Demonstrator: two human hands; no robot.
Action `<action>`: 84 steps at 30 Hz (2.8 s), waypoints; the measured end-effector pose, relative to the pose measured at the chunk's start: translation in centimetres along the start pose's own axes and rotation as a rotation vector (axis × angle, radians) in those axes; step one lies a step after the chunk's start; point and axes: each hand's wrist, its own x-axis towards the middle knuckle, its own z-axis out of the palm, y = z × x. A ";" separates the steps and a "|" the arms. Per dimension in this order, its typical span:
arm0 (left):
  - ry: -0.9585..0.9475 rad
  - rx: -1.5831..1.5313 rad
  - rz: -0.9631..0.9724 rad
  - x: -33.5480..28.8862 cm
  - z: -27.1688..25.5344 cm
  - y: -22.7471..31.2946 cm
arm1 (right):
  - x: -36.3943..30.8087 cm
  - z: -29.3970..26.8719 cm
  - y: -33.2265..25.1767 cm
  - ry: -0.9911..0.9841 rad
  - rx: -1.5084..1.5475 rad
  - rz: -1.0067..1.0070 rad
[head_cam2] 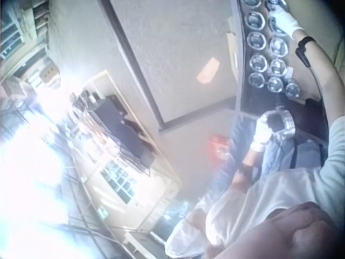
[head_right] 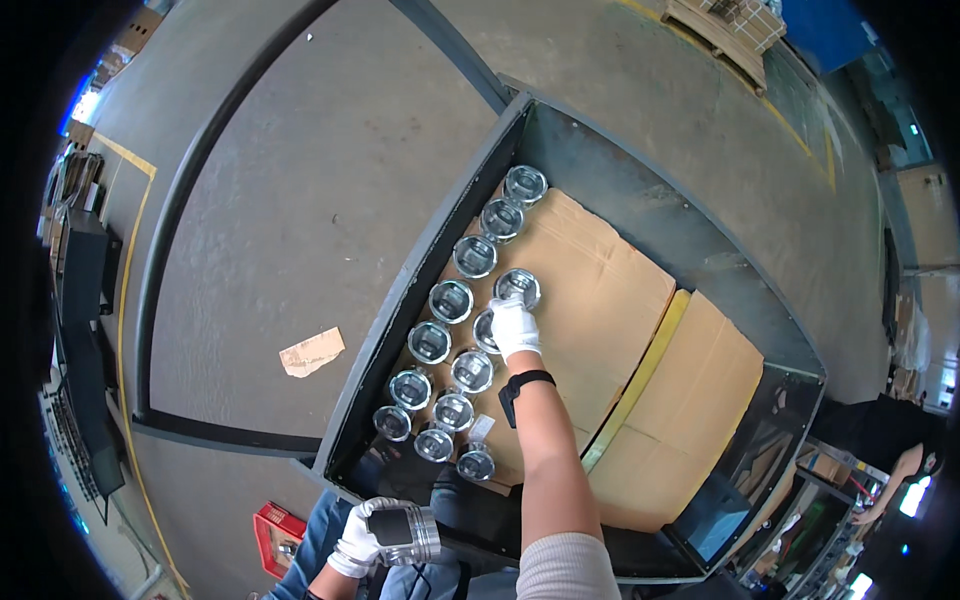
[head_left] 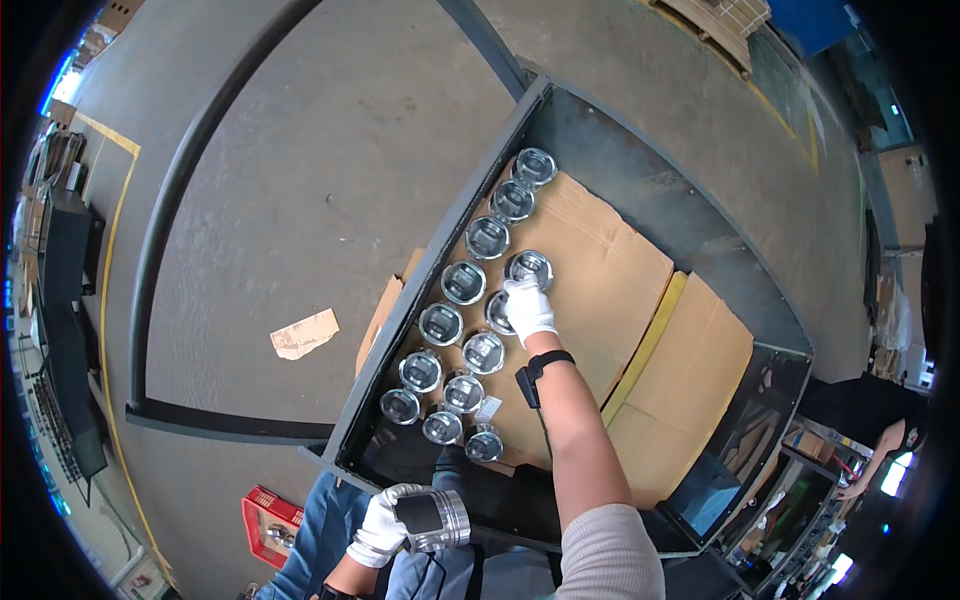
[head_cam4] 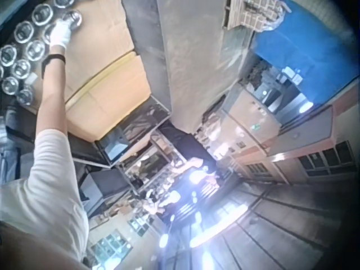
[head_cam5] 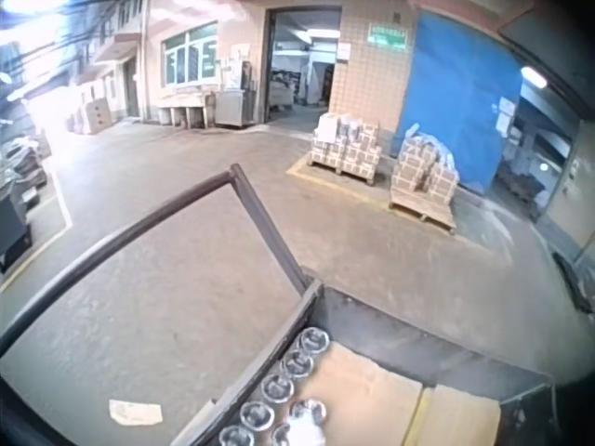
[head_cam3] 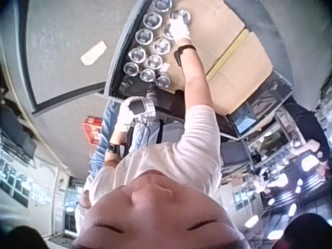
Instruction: The recorder and several other workers are inspecting and organizing metal engine pistons, moving them between a central table and transport carts.
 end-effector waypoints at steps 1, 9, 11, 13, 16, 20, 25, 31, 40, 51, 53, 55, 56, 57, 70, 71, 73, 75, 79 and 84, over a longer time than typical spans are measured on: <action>0.023 -0.020 -0.045 0.3 0.1 0.2 | 0.0 0.4 -0.1 0.007 0.010 0.003; -0.008 0.241 0.063 1.3 2.5 1.1 | -0.5 -0.3 -0.7 0.027 0.485 0.482; 0.064 0.675 0.222 1.9 2.7 1.2 | -2.2 -1.4 -1.3 0.043 0.164 0.271; 0.161 1.034 0.292 2.1 4.4 2.8 | -5.1 -4.3 -3.3 0.076 -0.141 0.001; 0.223 1.340 0.363 2.7 8.4 5.5 | -12.8 -8.8 -5.9 0.071 -0.165 -0.369; 0.144 1.513 0.582 4.6 11.9 7.5 | -20.8 -17.6 -10.9 -0.286 0.555 -0.219; 0.035 1.756 0.830 6.6 15.5 9.5 | -22.2 -17.6 -10.2 -0.211 0.206 0.000; 0.315 1.412 1.177 7.8 16.5 16.6 | -13.4 -15.4 -1.3 0.000 0.736 0.414; 0.715 1.561 0.854 15.2 8.8 15.3 | 6.0 -11.0 5.6 0.262 0.951 0.669; 0.712 1.535 0.730 15.1 9.3 15.6 | 9.6 -5.9 4.9 -0.023 0.162 0.821; 0.726 1.532 0.720 14.8 9.3 15.7 | 9.5 -6.2 4.4 -0.056 0.174 0.872; 0.723 1.536 0.735 14.7 9.4 15.7 | 8.6 -7.1 3.9 -0.082 0.161 0.837; 0.722 1.529 0.742 14.7 9.4 15.7 | 7.8 -7.8 3.6 -0.088 0.105 0.824; 0.735 1.548 0.746 14.6 9.3 15.8 | 7.0 -8.8 2.9 -0.092 0.049 0.804; 0.902 1.538 0.919 5.9 12.9 11.6 | -24.9 -13.4 -0.3 -0.382 0.952 0.369; 0.887 1.462 0.960 4.1 13.1 9.7 | -27.5 -13.6 -0.4 -0.432 1.033 0.333; 0.733 1.388 1.022 -1.0 15.0 5.5 | -31.9 -13.1 0.8 -0.449 1.094 0.334; 0.748 1.375 1.148 -3.9 15.1 -0.9 | -35.9 -13.1 2.0 -0.492 1.102 0.326; 0.727 1.257 1.084 -11.0 13.9 -13.4 | -42.4 -13.9 3.6 -0.556 1.128 0.288; 0.815 0.916 0.706 -16.8 12.3 -26.3 | -48.8 -14.9 5.4 -0.741 0.929 0.066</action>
